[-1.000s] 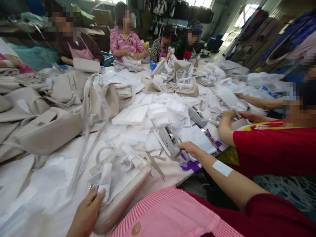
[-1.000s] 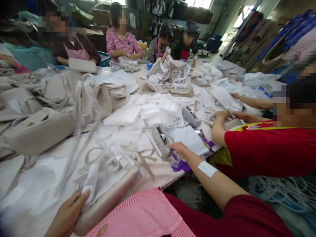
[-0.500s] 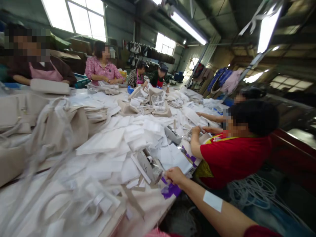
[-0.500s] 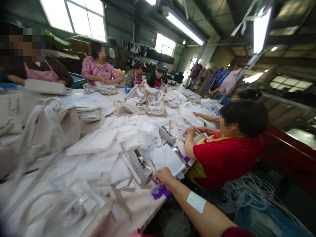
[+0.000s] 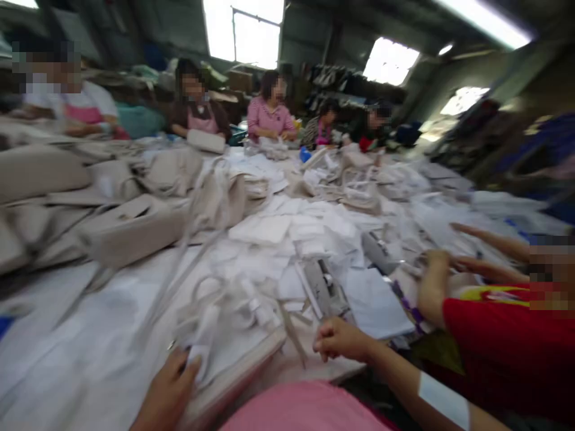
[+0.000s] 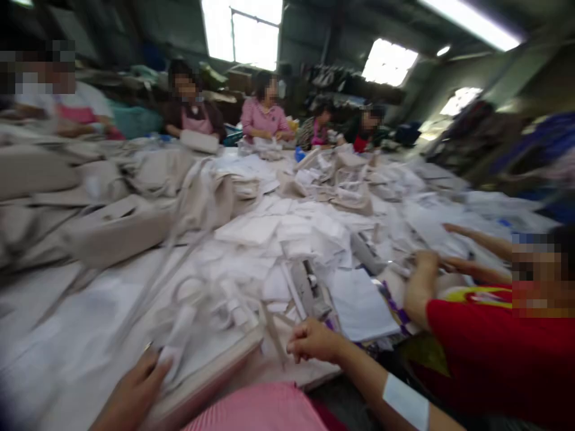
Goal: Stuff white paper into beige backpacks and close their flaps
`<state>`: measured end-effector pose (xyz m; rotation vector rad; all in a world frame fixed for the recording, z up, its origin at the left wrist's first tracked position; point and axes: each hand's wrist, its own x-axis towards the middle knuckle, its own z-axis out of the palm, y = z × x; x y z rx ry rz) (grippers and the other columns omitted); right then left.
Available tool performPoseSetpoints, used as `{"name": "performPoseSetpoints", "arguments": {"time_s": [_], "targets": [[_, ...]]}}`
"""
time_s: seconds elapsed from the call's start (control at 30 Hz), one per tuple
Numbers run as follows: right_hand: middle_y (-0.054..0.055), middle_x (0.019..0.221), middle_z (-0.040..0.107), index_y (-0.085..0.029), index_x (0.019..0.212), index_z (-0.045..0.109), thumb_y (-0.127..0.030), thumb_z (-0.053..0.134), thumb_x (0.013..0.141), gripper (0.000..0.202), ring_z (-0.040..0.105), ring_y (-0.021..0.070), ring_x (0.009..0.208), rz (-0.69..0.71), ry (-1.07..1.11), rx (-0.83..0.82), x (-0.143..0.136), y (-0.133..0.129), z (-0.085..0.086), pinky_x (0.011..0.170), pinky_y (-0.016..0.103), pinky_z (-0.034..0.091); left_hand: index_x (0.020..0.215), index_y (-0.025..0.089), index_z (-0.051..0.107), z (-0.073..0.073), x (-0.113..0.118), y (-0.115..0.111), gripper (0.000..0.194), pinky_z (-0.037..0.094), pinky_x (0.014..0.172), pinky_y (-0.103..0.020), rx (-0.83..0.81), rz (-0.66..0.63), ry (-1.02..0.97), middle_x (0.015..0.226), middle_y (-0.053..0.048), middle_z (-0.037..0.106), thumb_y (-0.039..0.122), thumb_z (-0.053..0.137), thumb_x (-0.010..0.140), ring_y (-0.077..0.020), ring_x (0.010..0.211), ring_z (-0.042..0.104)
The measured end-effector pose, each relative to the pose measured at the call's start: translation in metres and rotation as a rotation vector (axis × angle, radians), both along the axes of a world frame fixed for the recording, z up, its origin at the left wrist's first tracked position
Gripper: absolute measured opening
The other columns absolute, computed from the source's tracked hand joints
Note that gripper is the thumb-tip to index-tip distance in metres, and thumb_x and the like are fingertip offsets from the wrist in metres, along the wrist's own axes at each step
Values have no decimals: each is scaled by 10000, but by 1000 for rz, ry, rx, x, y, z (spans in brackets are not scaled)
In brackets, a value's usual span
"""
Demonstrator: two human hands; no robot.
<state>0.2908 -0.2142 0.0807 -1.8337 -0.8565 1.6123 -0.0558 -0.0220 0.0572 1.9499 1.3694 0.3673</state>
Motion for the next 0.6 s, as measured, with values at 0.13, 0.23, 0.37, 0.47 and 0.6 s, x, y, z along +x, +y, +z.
{"name": "performPoseSetpoints", "arguments": {"time_s": [0.13,0.23,0.37,0.47,0.6], "targets": [[0,578,623,-137,676,684,-331,627,774,224,467,73,498,246,80,231,-70,85,23,506,190,355,879,174,708,-1,-3,-7,347,432,1001,-382,-117,-69,-76,1088,-93,654,389,441,828,-242,1081,569],[-16,530,580,-134,637,656,-323,606,778,242,429,69,476,285,52,270,-133,134,24,492,195,329,915,164,710,3,-4,-11,296,412,1014,-345,-114,-37,-119,1116,-91,621,328,476,838,-214,1096,556],[-22,504,565,-132,610,649,-298,589,769,238,405,72,457,338,-65,227,-179,159,9,475,205,302,859,173,712,9,-1,-21,253,401,1025,-332,-107,-26,-169,1113,-79,610,285,485,862,-199,1112,542],[-11,509,586,-128,577,651,-287,592,764,253,428,77,469,354,-197,186,-185,165,0,497,209,316,837,171,702,8,0,-25,202,412,1023,-340,-68,9,-165,1115,-85,602,241,513,851,-199,1104,544],[-7,473,575,-127,591,671,-314,621,754,253,401,78,422,355,-290,71,-184,168,-1,451,224,274,797,149,678,4,0,-27,152,418,1041,-379,-8,54,-145,1160,-113,569,195,538,833,-209,1118,541]]}}
